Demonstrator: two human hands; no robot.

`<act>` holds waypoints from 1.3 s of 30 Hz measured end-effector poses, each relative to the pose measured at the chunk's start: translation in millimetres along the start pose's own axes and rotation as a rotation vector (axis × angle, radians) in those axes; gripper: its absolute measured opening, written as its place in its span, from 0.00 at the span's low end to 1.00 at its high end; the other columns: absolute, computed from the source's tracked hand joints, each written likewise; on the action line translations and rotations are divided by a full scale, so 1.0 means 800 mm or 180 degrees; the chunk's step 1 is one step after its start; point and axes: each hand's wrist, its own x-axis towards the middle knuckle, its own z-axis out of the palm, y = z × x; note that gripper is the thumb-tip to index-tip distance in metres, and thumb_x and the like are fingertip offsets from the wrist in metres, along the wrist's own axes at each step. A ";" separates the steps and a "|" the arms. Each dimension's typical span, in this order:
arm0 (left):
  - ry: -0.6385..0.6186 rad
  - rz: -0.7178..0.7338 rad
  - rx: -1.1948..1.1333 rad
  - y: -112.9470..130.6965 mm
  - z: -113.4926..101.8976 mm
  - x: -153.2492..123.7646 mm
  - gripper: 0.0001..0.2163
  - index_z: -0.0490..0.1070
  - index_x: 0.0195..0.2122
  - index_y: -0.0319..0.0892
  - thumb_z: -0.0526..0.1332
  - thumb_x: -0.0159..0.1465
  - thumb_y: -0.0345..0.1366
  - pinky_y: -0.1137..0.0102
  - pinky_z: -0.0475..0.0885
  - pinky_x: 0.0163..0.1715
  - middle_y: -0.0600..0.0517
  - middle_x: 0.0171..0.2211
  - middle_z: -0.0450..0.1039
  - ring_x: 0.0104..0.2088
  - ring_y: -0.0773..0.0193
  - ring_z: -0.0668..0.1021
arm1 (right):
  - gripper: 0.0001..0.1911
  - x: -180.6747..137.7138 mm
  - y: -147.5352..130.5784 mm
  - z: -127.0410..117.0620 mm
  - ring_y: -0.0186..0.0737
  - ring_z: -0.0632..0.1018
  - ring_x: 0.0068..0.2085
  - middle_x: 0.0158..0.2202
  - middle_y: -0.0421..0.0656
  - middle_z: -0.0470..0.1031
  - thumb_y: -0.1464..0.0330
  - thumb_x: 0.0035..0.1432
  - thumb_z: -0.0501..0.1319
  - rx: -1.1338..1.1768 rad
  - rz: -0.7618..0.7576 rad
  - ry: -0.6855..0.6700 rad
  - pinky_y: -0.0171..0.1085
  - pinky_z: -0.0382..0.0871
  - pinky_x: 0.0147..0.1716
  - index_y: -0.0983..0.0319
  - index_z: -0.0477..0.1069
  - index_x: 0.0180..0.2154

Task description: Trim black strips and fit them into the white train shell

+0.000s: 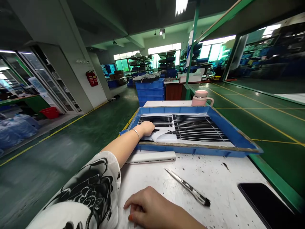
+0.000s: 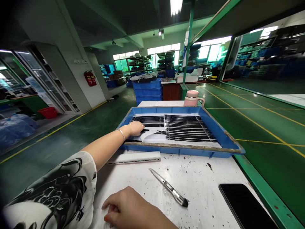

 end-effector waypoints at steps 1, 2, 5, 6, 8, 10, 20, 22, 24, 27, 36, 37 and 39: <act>-0.0028 0.0006 0.0015 -0.001 0.000 -0.001 0.15 0.70 0.52 0.38 0.61 0.67 0.40 0.56 0.75 0.47 0.44 0.51 0.72 0.47 0.56 0.77 | 0.15 0.000 0.000 0.000 0.41 0.78 0.37 0.38 0.42 0.76 0.61 0.65 0.62 0.0006 -0.0015 0.0011 0.46 0.74 0.42 0.62 0.73 0.49; -0.0050 0.0007 0.0024 -0.001 0.000 -0.002 0.15 0.70 0.52 0.38 0.61 0.67 0.40 0.56 0.75 0.46 0.44 0.50 0.72 0.47 0.56 0.77 | 0.15 0.000 0.000 0.000 0.40 0.78 0.37 0.37 0.42 0.76 0.61 0.65 0.62 0.0014 -0.0025 0.0017 0.45 0.74 0.41 0.62 0.73 0.49; -0.0060 -0.0010 0.0009 -0.001 0.000 -0.005 0.15 0.70 0.51 0.38 0.61 0.67 0.40 0.57 0.75 0.46 0.44 0.50 0.72 0.47 0.56 0.77 | 0.15 -0.002 -0.002 0.000 0.40 0.78 0.36 0.36 0.41 0.76 0.60 0.66 0.61 0.0070 -0.0026 0.0002 0.45 0.74 0.41 0.62 0.72 0.49; -0.0043 -0.0020 -0.0012 -0.001 0.000 -0.005 0.15 0.70 0.51 0.38 0.61 0.67 0.40 0.57 0.75 0.46 0.44 0.50 0.72 0.46 0.56 0.77 | 0.15 -0.002 -0.002 0.000 0.40 0.78 0.36 0.36 0.41 0.76 0.60 0.66 0.61 0.0100 -0.0022 -0.0011 0.45 0.74 0.41 0.62 0.72 0.49; 0.0025 -0.0043 -0.0084 -0.003 -0.001 -0.008 0.14 0.71 0.51 0.39 0.61 0.67 0.40 0.57 0.75 0.46 0.45 0.50 0.72 0.46 0.57 0.77 | 0.15 -0.003 -0.003 -0.001 0.40 0.78 0.36 0.35 0.41 0.76 0.60 0.66 0.61 0.0166 -0.0015 -0.0036 0.46 0.74 0.41 0.63 0.72 0.49; 0.0163 -0.0099 -0.0195 -0.007 -0.004 -0.012 0.14 0.71 0.51 0.39 0.61 0.67 0.40 0.57 0.75 0.46 0.45 0.50 0.72 0.46 0.57 0.77 | 0.16 -0.003 -0.005 -0.001 0.40 0.78 0.36 0.35 0.41 0.76 0.59 0.66 0.61 0.0225 -0.0003 -0.0049 0.46 0.74 0.42 0.63 0.72 0.49; 0.1780 -0.1154 -0.1492 -0.044 -0.061 -0.086 0.14 0.70 0.49 0.39 0.58 0.68 0.43 0.56 0.73 0.46 0.45 0.47 0.73 0.45 0.57 0.76 | 0.15 -0.001 -0.002 0.000 0.38 0.78 0.34 0.33 0.40 0.75 0.59 0.66 0.61 0.0230 -0.0088 -0.0010 0.44 0.76 0.39 0.64 0.72 0.48; 0.2087 -0.1253 -0.1982 -0.037 -0.069 -0.116 0.13 0.69 0.48 0.40 0.52 0.71 0.42 0.62 0.72 0.41 0.47 0.40 0.73 0.40 0.59 0.76 | 0.15 -0.002 -0.004 0.000 0.37 0.78 0.32 0.32 0.39 0.75 0.60 0.66 0.61 0.0151 -0.0197 0.0029 0.42 0.76 0.36 0.64 0.72 0.46; 0.2162 -0.1117 -0.2560 -0.020 -0.067 -0.150 0.14 0.68 0.45 0.42 0.46 0.71 0.42 0.69 0.69 0.32 0.50 0.31 0.70 0.31 0.63 0.74 | 0.13 -0.004 -0.011 -0.001 0.37 0.77 0.32 0.32 0.40 0.75 0.60 0.65 0.62 0.0004 -0.0416 0.0172 0.42 0.75 0.36 0.64 0.73 0.45; 0.1733 -0.0570 -0.3462 0.020 -0.045 -0.197 0.16 0.68 0.41 0.41 0.47 0.69 0.46 0.74 0.59 0.20 0.57 0.22 0.60 0.19 0.69 0.62 | 0.11 -0.016 -0.033 -0.009 0.38 0.77 0.35 0.35 0.41 0.76 0.61 0.64 0.63 -0.0168 -0.0890 0.0765 0.44 0.74 0.40 0.63 0.74 0.41; 0.0468 0.0499 -0.4840 0.088 0.015 -0.237 0.18 0.69 0.35 0.41 0.56 0.66 0.53 0.75 0.53 0.19 0.59 0.20 0.54 0.20 0.70 0.57 | 0.15 -0.059 -0.066 -0.097 0.29 0.63 0.22 0.29 0.34 0.63 0.59 0.68 0.58 0.0987 -0.1093 0.4058 0.30 0.60 0.19 0.62 0.65 0.49; 0.0419 0.0525 -0.4813 0.089 0.013 -0.237 0.18 0.69 0.35 0.41 0.56 0.66 0.52 0.74 0.53 0.20 0.58 0.21 0.54 0.21 0.70 0.58 | 0.15 -0.059 -0.064 -0.104 0.28 0.63 0.22 0.29 0.35 0.63 0.59 0.68 0.59 0.1104 -0.1089 0.4073 0.29 0.60 0.19 0.62 0.65 0.50; 0.0431 0.0560 -0.4521 0.087 0.009 -0.238 0.17 0.70 0.35 0.41 0.56 0.67 0.51 0.74 0.55 0.22 0.57 0.23 0.58 0.23 0.70 0.60 | 0.15 -0.058 -0.059 -0.112 0.27 0.62 0.21 0.29 0.35 0.64 0.59 0.68 0.59 0.1267 -0.1093 0.4010 0.29 0.59 0.18 0.63 0.66 0.49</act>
